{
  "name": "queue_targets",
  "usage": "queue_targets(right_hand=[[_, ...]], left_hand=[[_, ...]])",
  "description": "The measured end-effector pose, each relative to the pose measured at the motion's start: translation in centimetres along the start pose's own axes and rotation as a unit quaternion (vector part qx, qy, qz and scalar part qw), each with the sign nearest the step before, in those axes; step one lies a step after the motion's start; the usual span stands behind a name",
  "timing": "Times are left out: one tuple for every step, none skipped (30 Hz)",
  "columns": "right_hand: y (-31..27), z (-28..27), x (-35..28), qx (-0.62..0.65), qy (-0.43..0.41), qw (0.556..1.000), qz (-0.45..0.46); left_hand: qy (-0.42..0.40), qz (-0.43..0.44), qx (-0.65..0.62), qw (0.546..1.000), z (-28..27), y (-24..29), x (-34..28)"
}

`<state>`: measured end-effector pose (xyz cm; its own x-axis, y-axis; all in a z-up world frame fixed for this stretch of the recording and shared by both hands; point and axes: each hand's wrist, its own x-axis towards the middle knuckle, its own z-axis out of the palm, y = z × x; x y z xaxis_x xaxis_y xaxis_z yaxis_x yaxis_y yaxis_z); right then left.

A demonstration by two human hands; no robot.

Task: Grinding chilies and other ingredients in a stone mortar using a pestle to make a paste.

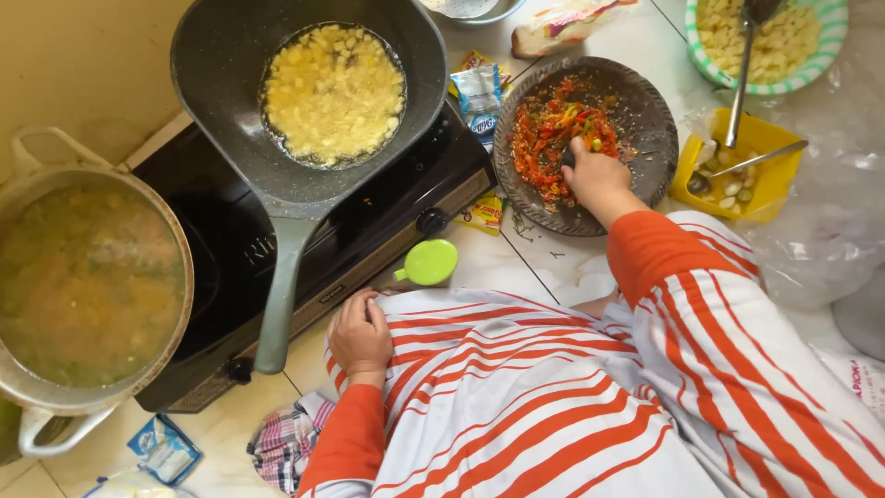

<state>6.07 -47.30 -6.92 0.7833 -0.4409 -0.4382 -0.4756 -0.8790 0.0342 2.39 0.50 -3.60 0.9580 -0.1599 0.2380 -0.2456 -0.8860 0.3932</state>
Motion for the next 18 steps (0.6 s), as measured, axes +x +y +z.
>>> queue_targets(right_hand=[[-0.3,-0.5,-0.1,0.012,0.002,1.0,-0.006],[0.5,-1.4,0.2,0.009,-0.001,1.0,-0.011],[1.4,-2.8,1.2,0.073,-0.025,0.997,-0.019],[2.3,-4.2,2.3,0.136,-0.049,0.989,-0.028],[2.3,-6.5,2.0,0.134,-0.047,0.99,-0.027],[2.2,-8.8,1.7,0.133,-0.061,0.988,-0.047],[2.2,-10.8,1.3,0.133,-0.076,0.986,-0.065],[2.8,-9.6,2.3,0.131,-0.077,0.986,-0.062],[3.0,-8.6,3.8,0.147,-0.018,0.987,-0.055],[3.1,-7.6,5.4,0.164,0.04,0.984,-0.048],[1.8,-7.1,4.2,0.165,0.036,0.984,-0.05],[0.6,-6.7,3.1,0.138,0.048,0.988,-0.056],[-0.5,-6.4,2.0,0.113,0.062,0.99,-0.058],[-1.1,-4.5,1.2,0.116,0.061,0.99,-0.055],[-1.2,-3.0,0.7,0.049,0.054,0.996,-0.059],[-1.4,-1.6,0.1,-0.018,0.048,0.997,-0.063],[-0.8,0.0,0.3,-0.02,0.048,0.997,-0.065],[-0.3,1.7,0.5,-0.001,0.044,0.998,-0.049]], left_hand=[[0.003,-0.007,0.01,1.0,-0.2,-0.3,-0.5],[0.002,-0.012,0.012,1.0,-0.6,-0.4,-1.4],[-0.002,-0.025,0.006,1.0,-0.6,-0.4,-1.4],[-0.007,-0.038,0.001,0.999,-0.6,-0.4,-1.3],[-0.006,-0.04,-0.002,0.999,-0.5,-0.6,-1.6],[0.001,-0.041,0.01,0.999,-0.3,-0.9,-1.9],[0.007,-0.041,0.021,0.999,-0.1,-1.2,-2.3],[0.005,-0.041,0.018,0.999,0.1,-1.4,-2.4],[0.008,-0.045,0.028,0.999,0.3,-1.8,-2.4],[0.011,-0.048,0.038,0.998,0.5,-2.1,-2.4],[0.009,-0.05,0.041,0.998,0.4,-2.0,-2.4],[0.007,-0.052,0.045,0.998,0.4,-1.9,-2.3],[0.004,-0.049,0.048,0.998,0.6,-1.8,-1.7],[0.001,-0.046,0.049,0.998,0.3,-2.1,-1.7],[-0.003,-0.052,0.05,0.997,0.4,-1.9,-1.7],[-0.007,-0.057,0.051,0.997,0.4,-1.8,-1.7],[-0.006,-0.06,0.051,0.997,0.4,-1.8,-1.5],[-0.015,-0.061,0.06,0.996,0.4,-1.9,-1.3]])
